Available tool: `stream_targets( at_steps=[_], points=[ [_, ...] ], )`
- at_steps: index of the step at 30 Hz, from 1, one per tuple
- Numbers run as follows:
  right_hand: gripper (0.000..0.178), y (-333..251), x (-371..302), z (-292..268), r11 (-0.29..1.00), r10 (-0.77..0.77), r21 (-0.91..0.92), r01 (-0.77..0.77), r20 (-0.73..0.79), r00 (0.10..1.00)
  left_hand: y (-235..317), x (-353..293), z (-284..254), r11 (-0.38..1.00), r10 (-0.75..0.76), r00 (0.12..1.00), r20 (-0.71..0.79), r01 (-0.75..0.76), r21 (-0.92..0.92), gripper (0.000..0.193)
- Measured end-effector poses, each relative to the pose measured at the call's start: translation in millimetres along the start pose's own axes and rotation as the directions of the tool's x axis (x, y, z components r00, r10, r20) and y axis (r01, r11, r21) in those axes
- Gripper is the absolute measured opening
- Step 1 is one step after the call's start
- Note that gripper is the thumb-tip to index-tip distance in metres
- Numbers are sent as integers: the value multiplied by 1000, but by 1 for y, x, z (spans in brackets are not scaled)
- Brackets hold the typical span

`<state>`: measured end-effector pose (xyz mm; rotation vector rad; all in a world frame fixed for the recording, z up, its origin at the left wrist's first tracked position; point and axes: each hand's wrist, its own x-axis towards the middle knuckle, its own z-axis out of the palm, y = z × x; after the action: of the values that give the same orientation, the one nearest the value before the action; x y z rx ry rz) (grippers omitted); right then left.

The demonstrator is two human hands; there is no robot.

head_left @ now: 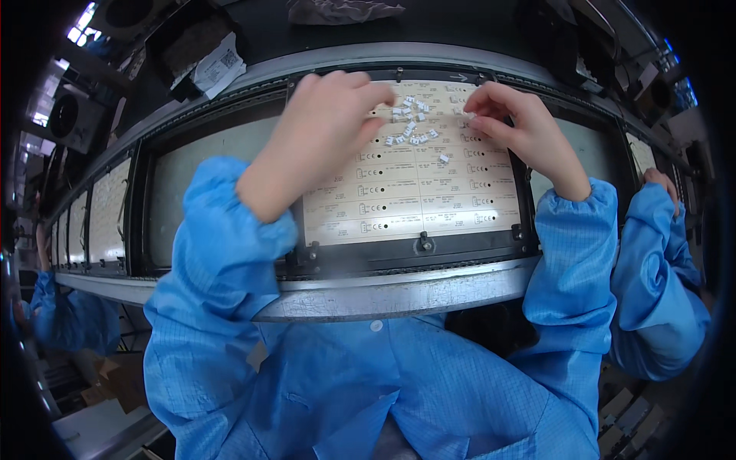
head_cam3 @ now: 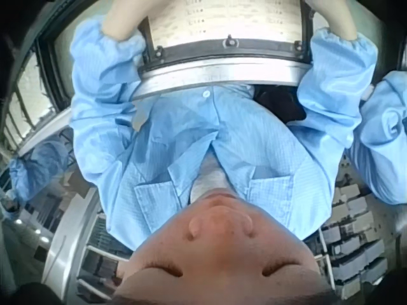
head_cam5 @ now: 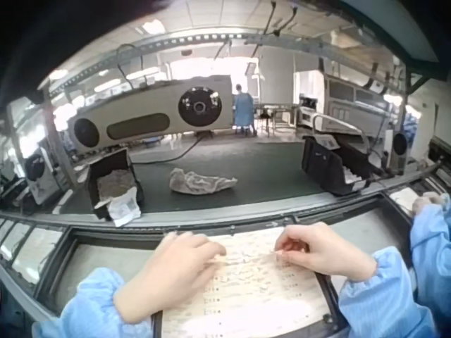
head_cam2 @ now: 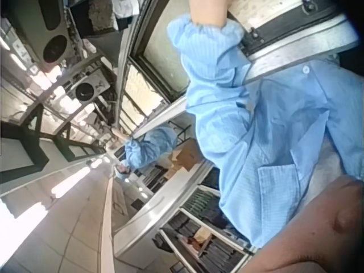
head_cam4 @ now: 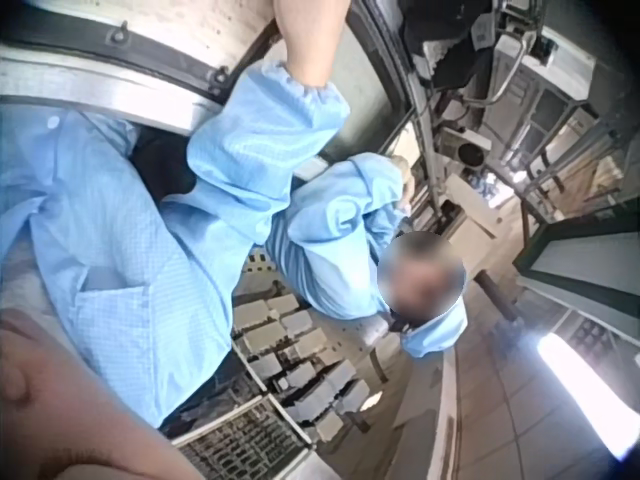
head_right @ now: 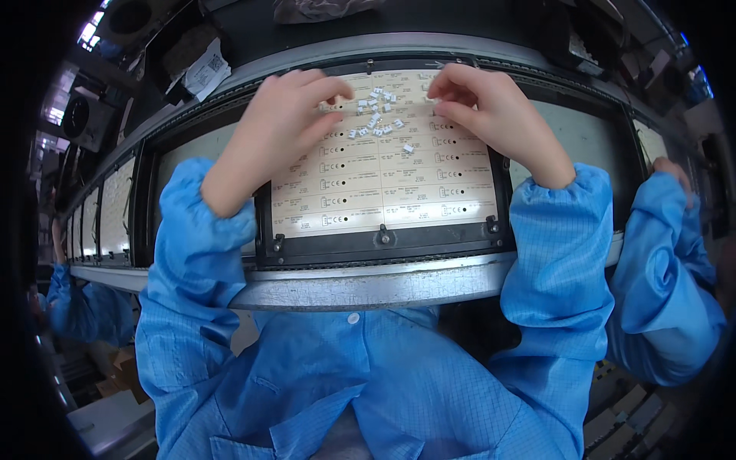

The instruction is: Manually placing small white electronic components into a grid on a circuit board.

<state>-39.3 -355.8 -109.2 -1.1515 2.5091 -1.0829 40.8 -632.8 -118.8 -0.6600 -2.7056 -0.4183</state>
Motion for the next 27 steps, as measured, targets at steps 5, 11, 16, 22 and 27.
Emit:
stream_targets(
  at_steps=[5,11,16,22,27],
  points=[
    [14,-5,-2,-1,994,102,34,-103,21,995,12,17,26,985,-171,985,29,172,-32,21],
    [13,-4,-1,3,987,3,-161,2,30,1000,5,11,32,979,-204,978,-41,203,-19,19],
    [13,7,-2,10,979,-48,-198,55,39,998,-3,8,10,911,-218,974,-69,177,-372,14],
    [13,5,-3,10,978,-15,-207,27,60,998,-14,-16,-10,796,-271,960,-75,180,-578,14],
    [12,-4,-4,14,968,26,-249,-14,42,999,-15,-32,-23,842,-267,964,3,235,-485,15]
  ],
)
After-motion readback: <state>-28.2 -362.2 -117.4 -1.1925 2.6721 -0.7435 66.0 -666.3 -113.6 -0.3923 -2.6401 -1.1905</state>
